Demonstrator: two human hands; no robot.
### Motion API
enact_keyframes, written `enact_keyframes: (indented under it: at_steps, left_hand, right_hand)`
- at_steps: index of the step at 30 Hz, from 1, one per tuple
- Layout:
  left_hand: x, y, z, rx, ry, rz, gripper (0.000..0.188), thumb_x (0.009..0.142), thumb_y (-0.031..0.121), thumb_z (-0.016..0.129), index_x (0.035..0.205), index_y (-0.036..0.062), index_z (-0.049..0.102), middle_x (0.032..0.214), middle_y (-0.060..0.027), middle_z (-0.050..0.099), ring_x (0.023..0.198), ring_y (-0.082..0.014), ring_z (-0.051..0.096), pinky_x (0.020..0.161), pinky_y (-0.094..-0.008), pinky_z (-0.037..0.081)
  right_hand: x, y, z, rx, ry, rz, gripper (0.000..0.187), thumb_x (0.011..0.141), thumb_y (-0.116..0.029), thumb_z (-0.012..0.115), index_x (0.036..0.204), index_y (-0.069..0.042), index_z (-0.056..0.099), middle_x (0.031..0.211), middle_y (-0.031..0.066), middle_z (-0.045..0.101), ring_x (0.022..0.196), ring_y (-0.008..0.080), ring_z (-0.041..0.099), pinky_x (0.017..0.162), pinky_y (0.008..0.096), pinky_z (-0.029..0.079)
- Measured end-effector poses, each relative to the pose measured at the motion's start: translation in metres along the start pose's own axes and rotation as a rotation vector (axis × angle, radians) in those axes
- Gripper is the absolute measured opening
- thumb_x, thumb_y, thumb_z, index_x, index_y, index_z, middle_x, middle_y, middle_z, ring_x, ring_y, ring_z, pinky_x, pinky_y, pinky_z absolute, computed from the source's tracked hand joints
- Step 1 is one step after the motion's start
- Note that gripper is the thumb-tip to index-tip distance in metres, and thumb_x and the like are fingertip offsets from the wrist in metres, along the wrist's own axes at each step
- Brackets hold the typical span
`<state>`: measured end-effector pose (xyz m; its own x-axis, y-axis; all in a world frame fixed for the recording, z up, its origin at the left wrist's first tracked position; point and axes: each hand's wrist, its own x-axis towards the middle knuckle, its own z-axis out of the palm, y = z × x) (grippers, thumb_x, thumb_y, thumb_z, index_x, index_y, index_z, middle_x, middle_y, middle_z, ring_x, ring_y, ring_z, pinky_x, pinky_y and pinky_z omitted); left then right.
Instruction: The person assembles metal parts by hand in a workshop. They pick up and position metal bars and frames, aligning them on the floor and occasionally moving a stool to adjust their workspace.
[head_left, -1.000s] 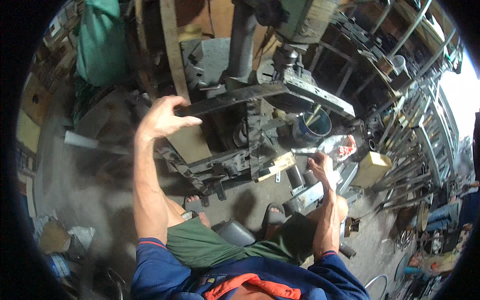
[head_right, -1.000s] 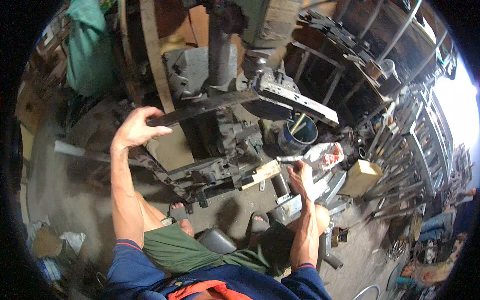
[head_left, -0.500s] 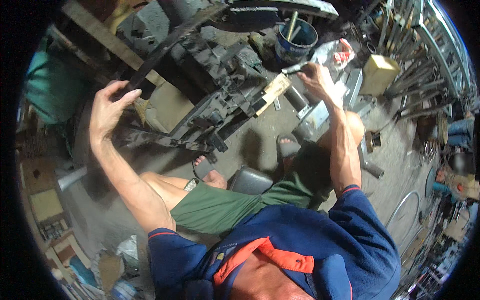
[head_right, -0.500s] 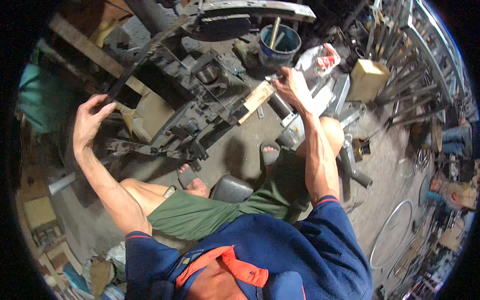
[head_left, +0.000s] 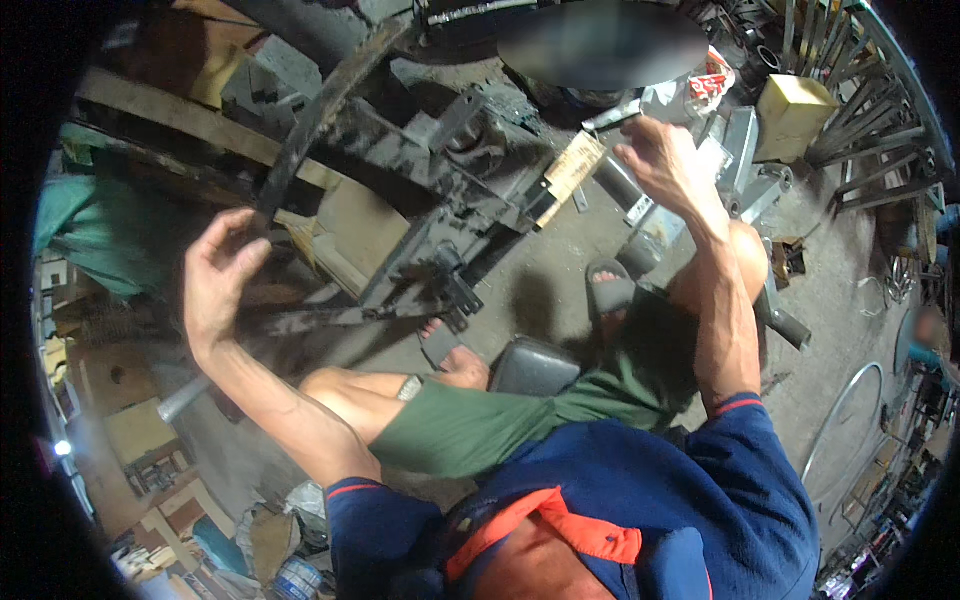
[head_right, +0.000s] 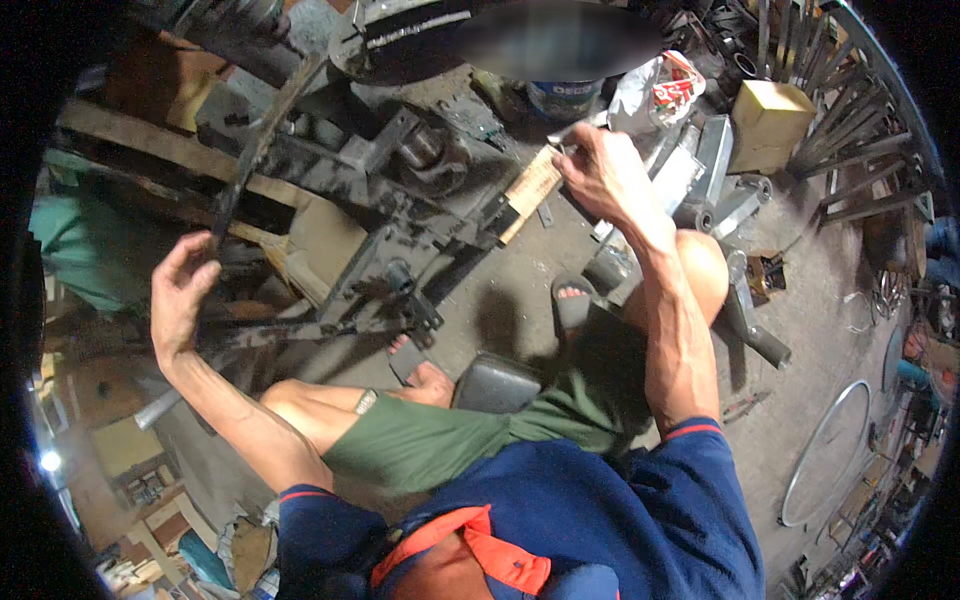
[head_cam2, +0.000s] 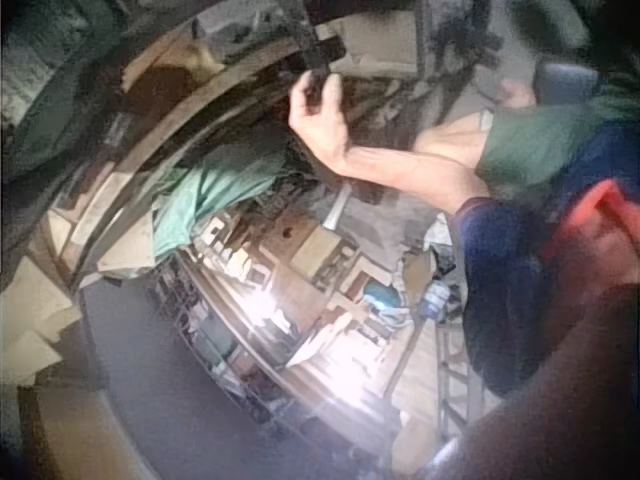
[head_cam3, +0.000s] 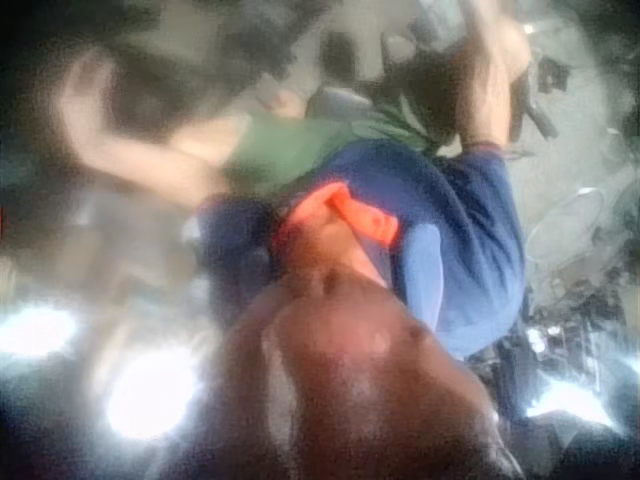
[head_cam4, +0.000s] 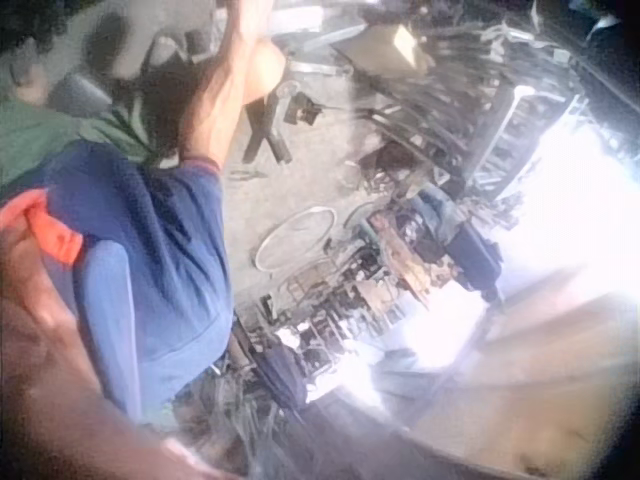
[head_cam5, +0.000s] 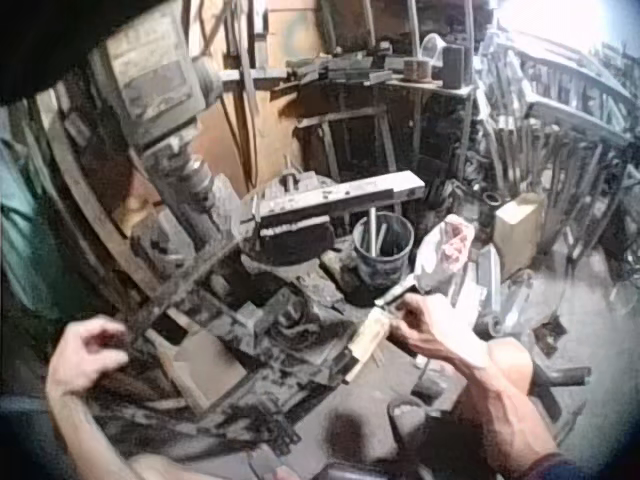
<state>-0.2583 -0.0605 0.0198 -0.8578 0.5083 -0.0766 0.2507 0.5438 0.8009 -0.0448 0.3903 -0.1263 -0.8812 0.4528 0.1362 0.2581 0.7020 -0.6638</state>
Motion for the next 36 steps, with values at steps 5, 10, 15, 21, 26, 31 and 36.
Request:
enact_keyframes:
  at_steps: [5, 10, 15, 21, 26, 31, 36]
  left_hand:
    - [0.014, 0.002, 0.017, -0.074, -0.031, 0.071, 0.081, 0.079, 0.018, 0.082, 0.146, -0.0044, 0.044, 0.127, -0.0113, 0.057, 0.111, -0.0176, 0.058, 0.098, -0.0300, 0.046]
    - [0.001, 0.007, -0.002, 0.053, -0.008, -0.108, 0.075, 0.079, 0.027, 0.077, 0.141, -0.0076, 0.050, 0.126, -0.0148, 0.061, 0.115, -0.0222, 0.059, 0.102, -0.0351, 0.046]
    - [0.003, -0.008, -0.012, 0.133, 0.039, -0.155, 0.077, 0.069, 0.030, 0.088, 0.128, -0.0084, 0.058, 0.118, -0.0127, 0.064, 0.110, -0.0229, 0.063, 0.096, -0.0350, 0.050]
    - [0.018, 0.027, -0.012, 0.044, -0.090, -0.420, 0.077, 0.059, 0.022, 0.098, 0.120, -0.0067, 0.061, 0.109, -0.0115, 0.069, 0.099, -0.0211, 0.067, 0.087, -0.0330, 0.054]
    - [0.030, 0.055, -0.001, 0.093, -0.121, -0.548, 0.071, 0.055, 0.003, 0.093, 0.118, -0.0038, 0.062, 0.105, -0.0050, 0.069, 0.095, -0.0159, 0.066, 0.084, -0.0296, 0.053]
    - [0.039, 0.061, 0.013, 0.117, -0.247, -0.571, 0.058, 0.061, -0.011, 0.078, 0.114, 0.0018, 0.058, 0.101, 0.0018, 0.059, 0.088, -0.0075, 0.054, 0.079, -0.0226, 0.044]
    - [0.042, 0.080, 0.042, 0.186, -0.236, -0.537, 0.040, 0.071, -0.005, 0.079, 0.103, 0.0042, 0.056, 0.097, 0.0005, 0.059, 0.091, -0.0102, 0.055, 0.083, -0.0266, 0.045]
  right_hand:
    - [-0.012, -0.010, -0.012, 0.006, -0.083, 0.057, 0.025, 0.086, -0.015, 0.071, 0.096, 0.005, 0.062, 0.076, 0.0237, 0.064, 0.071, 0.0375, 0.065, 0.066, 0.0444, 0.050]
    - [-0.012, -0.017, -0.010, -0.069, -0.243, 0.055, 0.029, 0.085, -0.012, 0.072, 0.108, 0.003, 0.063, 0.086, 0.0193, 0.065, 0.077, 0.0342, 0.065, 0.070, 0.0420, 0.052]
    - [-0.013, -0.013, -0.014, -0.106, -0.380, 0.162, 0.027, 0.087, -0.017, 0.070, 0.101, 0.000, 0.054, 0.091, 0.0216, 0.062, 0.086, 0.0426, 0.064, 0.074, 0.0507, 0.053]
    - [0.003, -0.026, 0.005, -0.087, -0.583, 0.148, 0.032, 0.080, -0.012, 0.074, 0.103, 0.002, 0.058, 0.095, 0.0185, 0.060, 0.090, 0.0382, 0.063, 0.078, 0.0463, 0.052]
    - [0.004, -0.034, 0.006, -0.062, -0.613, 0.202, 0.029, 0.078, -0.012, 0.072, 0.100, 0.002, 0.060, 0.092, 0.0190, 0.063, 0.089, 0.0370, 0.065, 0.078, 0.0449, 0.053]
    - [-0.008, -0.048, 0.002, 0.012, -0.710, 0.265, 0.027, 0.081, -0.014, 0.067, 0.102, 0.003, 0.062, 0.096, 0.0209, 0.066, 0.089, 0.0364, 0.068, 0.077, 0.0440, 0.055]
    - [-0.026, -0.057, 0.000, 0.110, -0.770, 0.424, 0.024, 0.086, -0.018, 0.067, 0.098, 0.003, 0.062, 0.094, 0.0232, 0.065, 0.088, 0.0415, 0.067, 0.077, 0.0502, 0.054]
